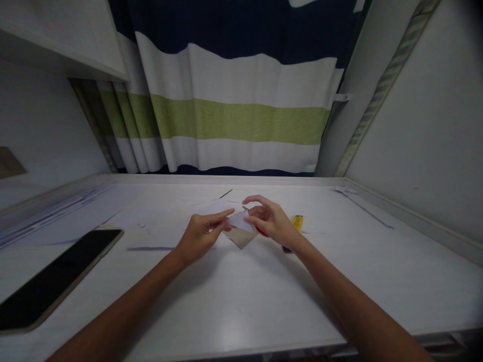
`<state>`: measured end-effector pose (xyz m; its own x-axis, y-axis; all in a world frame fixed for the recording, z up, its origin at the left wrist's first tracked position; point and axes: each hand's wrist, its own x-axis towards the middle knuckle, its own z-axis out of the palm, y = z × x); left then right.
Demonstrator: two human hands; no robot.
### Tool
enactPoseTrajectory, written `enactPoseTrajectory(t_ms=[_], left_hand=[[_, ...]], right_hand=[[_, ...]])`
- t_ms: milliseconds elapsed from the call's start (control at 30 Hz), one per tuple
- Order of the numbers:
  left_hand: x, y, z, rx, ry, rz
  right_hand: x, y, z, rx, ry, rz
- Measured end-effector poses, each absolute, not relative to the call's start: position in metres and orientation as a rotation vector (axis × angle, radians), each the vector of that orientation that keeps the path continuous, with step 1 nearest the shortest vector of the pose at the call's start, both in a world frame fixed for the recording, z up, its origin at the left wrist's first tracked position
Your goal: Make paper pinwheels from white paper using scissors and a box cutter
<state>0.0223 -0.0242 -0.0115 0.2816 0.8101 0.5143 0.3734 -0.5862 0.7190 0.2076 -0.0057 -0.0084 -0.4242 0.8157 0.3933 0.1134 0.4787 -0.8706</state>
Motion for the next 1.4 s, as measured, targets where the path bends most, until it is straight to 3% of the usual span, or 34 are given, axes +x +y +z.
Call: enactPoseTrajectory(t_ms=[167, 367, 667, 1033, 1167, 1400], left_hand=[[0.021, -0.024, -0.011, 2.093, 1.02, 1.228], [0.017, -0.024, -0.004, 2.192, 1.003, 1.175], [0.019, -0.023, -0.005, 2.0, 1.031, 1.059], [0.019, -0.021, -0.007, 1.721, 0.99, 0.995], [0.019, -0.022, -0.003, 1.625, 1.037, 0.966], [0.02, -0.022, 0.001, 1.496, 1.009, 0.912]], right_hand=[[0.211, -0.009, -0.006, -0.796, -2.064, 0.722], [0.213, -0.008, -0.007, -0.804, -2.158, 0.638], [0.209, -0.002, -0.013, -0.89, -1.775, 1.291], [0.209, -0.001, -0.017, -0.978, -1.561, 1.443], [0.208, -0.004, -0.015, -0.959, -1.655, 1.615], [0.206, -0.007, -0.011, -0.962, -1.692, 1.622]])
